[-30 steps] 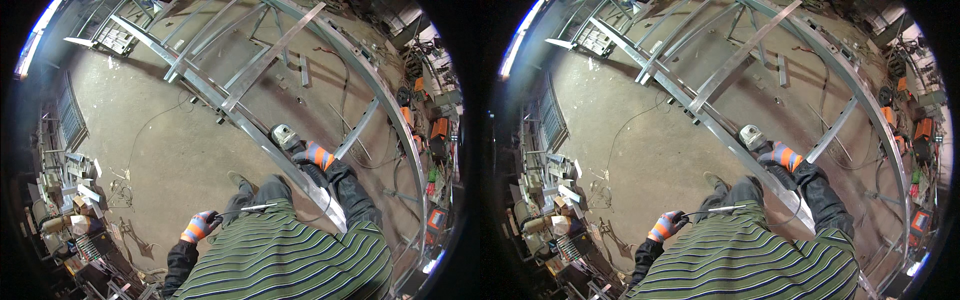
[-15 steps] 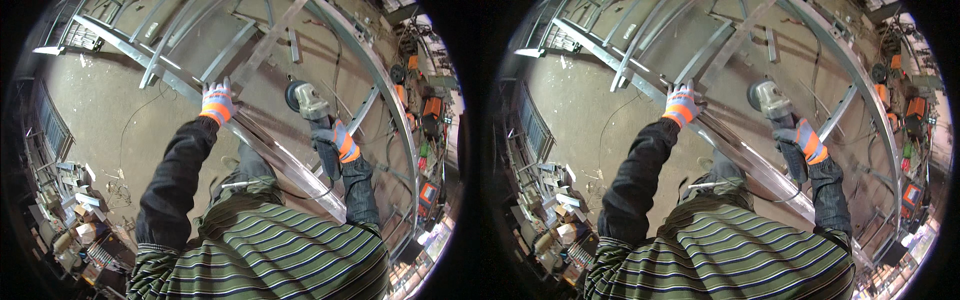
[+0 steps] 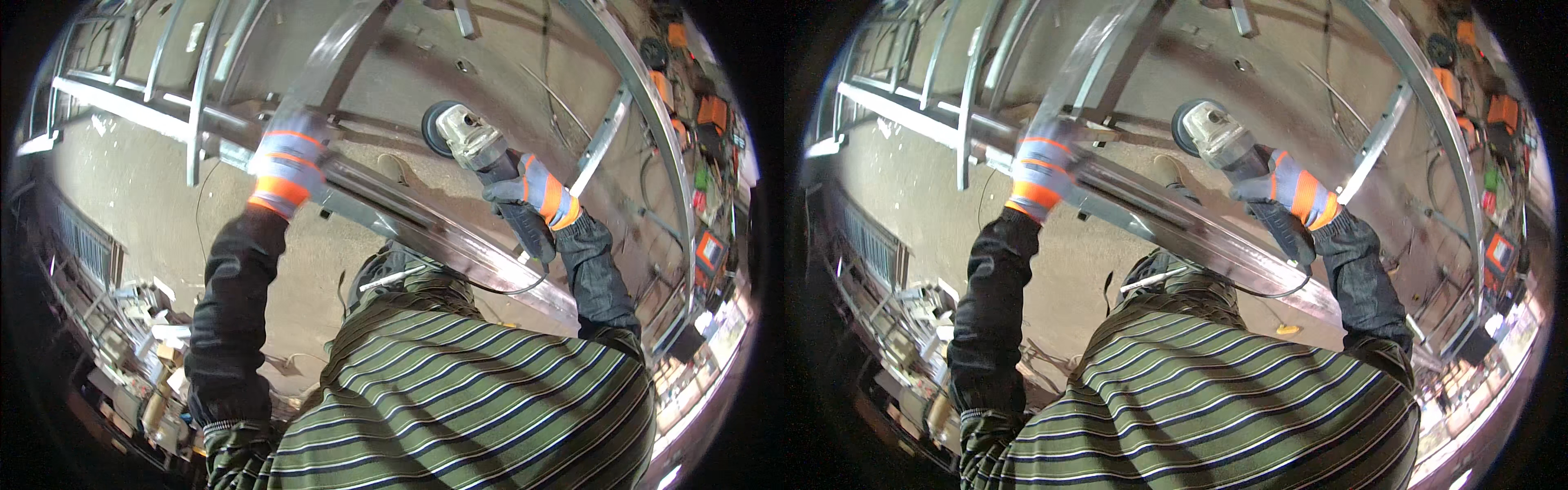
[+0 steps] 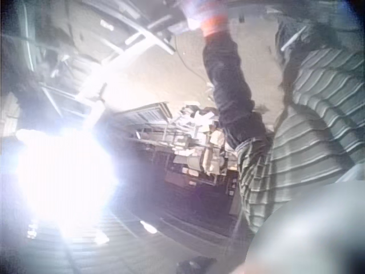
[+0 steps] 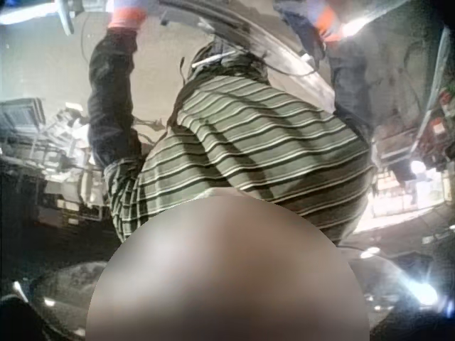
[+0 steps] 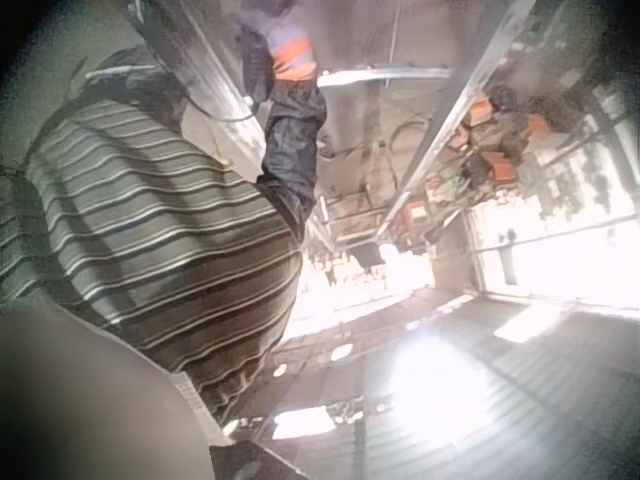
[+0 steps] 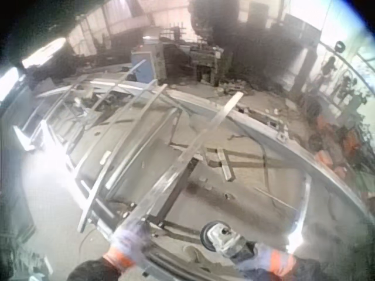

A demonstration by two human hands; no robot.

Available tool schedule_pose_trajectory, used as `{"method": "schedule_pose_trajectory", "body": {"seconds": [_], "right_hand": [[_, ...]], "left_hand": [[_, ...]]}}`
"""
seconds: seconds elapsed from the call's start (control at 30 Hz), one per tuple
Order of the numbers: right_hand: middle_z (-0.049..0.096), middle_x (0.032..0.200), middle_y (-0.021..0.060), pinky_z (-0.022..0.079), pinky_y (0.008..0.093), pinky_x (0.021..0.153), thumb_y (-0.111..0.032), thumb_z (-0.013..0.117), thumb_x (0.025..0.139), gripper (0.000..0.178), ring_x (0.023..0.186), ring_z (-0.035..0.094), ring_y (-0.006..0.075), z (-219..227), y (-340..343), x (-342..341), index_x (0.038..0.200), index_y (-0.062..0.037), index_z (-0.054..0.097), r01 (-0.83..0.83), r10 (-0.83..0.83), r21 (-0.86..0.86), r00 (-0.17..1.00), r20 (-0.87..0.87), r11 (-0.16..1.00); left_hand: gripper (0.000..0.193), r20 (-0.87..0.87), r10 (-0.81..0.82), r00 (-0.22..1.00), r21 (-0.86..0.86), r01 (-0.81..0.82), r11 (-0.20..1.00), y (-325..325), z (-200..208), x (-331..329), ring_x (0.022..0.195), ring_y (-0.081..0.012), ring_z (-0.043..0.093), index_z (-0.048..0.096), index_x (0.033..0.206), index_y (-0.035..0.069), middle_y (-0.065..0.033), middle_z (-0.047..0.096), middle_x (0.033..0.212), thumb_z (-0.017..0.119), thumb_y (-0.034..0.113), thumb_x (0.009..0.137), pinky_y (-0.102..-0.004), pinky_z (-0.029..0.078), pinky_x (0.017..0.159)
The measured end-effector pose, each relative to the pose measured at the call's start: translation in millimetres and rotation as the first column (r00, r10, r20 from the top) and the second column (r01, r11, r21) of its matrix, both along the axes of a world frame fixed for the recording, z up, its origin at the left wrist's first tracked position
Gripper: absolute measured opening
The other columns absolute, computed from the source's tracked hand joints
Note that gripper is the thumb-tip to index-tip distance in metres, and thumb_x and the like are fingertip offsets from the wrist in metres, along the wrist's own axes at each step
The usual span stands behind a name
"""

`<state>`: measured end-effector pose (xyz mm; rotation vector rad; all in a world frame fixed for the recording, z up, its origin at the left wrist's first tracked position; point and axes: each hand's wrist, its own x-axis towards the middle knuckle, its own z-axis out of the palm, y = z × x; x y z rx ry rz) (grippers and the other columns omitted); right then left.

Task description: The person walks through a metal fabrication shop, picks up an angle grinder, and grinds the edges of a large metal frame. Sparks are visible as the tool smooths the metal surfaces.

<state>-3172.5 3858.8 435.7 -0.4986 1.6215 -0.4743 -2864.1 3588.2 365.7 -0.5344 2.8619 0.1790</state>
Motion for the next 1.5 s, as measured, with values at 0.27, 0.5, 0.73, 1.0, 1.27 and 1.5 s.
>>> {"method": "schedule_pose_trajectory", "body": {"seconds": [0.27,0.5,0.73,1.0,1.27,1.5], "right_hand": [[0.075,0.084,0.0152,0.054,0.0449,0.074,-0.053,0.084,0.068,0.057,0.078,0.07,0.029,5,71,9,0.095,-0.003,0.077,0.026,0.003,0.085,0.944,-0.331,0.996],[0.074,0.092,0.0168,0.052,0.0417,0.079,-0.044,0.087,0.069,0.054,0.089,0.07,0.0288,-19,146,45,0.103,-0.0039,0.073,0.194,-0.194,-0.015,0.969,-0.151,0.981],[0.074,0.099,0.016,0.054,0.0416,0.083,-0.04,0.082,0.073,0.057,0.091,0.07,0.0265,-49,151,61,0.115,-0.0031,0.069,0.067,-0.071,-0.024,0.959,-0.273,0.997],[0.075,0.107,0.0179,0.055,0.0426,0.086,-0.039,0.081,0.071,0.074,0.095,0.071,0.0276,-46,72,70,0.133,-0.0041,0.062,-0.303,0.299,-0.04,0.951,-0.083,0.952],[0.075,0.1,0.017,0.055,0.0356,0.084,-0.031,0.086,0.07,0.056,0.091,0.071,0.0246,-70,-31,102,0.115,-0.0023,0.069,-0.24,0.248,-0.148,0.968,0.035,0.959],[0.073,0.089,0.0233,0.055,0.0405,0.079,-0.05,0.087,0.07,0.075,0.084,0.071,0.0298,-96,-107,110,0.108,0.0116,0.067,-0.418,0.416,-0.064,0.908,-0.047,0.906]], "left_hand": [[0.047,0.048,-0.831,0.554,0.293,0.788,0.542,11,-75,-33,0.118,-0.0349,0.062,0.064,0.121,0.007,-0.0174,0.066,0.124,0.066,0.04,0.089,-0.0476,0.047,0.103],[0.038,0.318,-0.45,0.835,0.676,0.133,0.724,-57,-93,-74,0.122,-0.0257,0.06,0.061,0.131,0.006,-0.0136,0.063,0.133,0.06,0.022,0.096,-0.039,0.052,0.098],[0.036,-0.353,0.194,0.915,0.664,0.098,0.741,-89,-36,-66,0.102,-0.025,0.06,0.052,0.129,0.004,-0.0124,0.056,0.119,0.055,0.025,0.101,-0.0377,0.053,0.089],[0.042,-0.241,0.889,0.39,0.937,-0.143,0.317,-20,47,70,0.08,-0.0176,0.062,0.056,0.134,0.002,-0.0104,0.064,0.11,0.057,0.028,0.101,-0.0314,0.051,0.065],[0.042,-0.257,0.966,0.021,0.923,-0.292,0.252,46,69,189,0.058,-0.0112,0.053,0.061,0.125,-0.004,-0.0041,0.058,0.08,0.047,0.03,0.106,-0.0257,0.042,0.048],[0.041,-0.114,0.958,-0.264,0.935,-0.355,0.013,136,65,229,0.055,-0.0109,0.05,0.061,0.122,-0.004,-0.0037,0.057,0.076,0.048,0.032,0.105,-0.0255,0.041,0.047]]}}
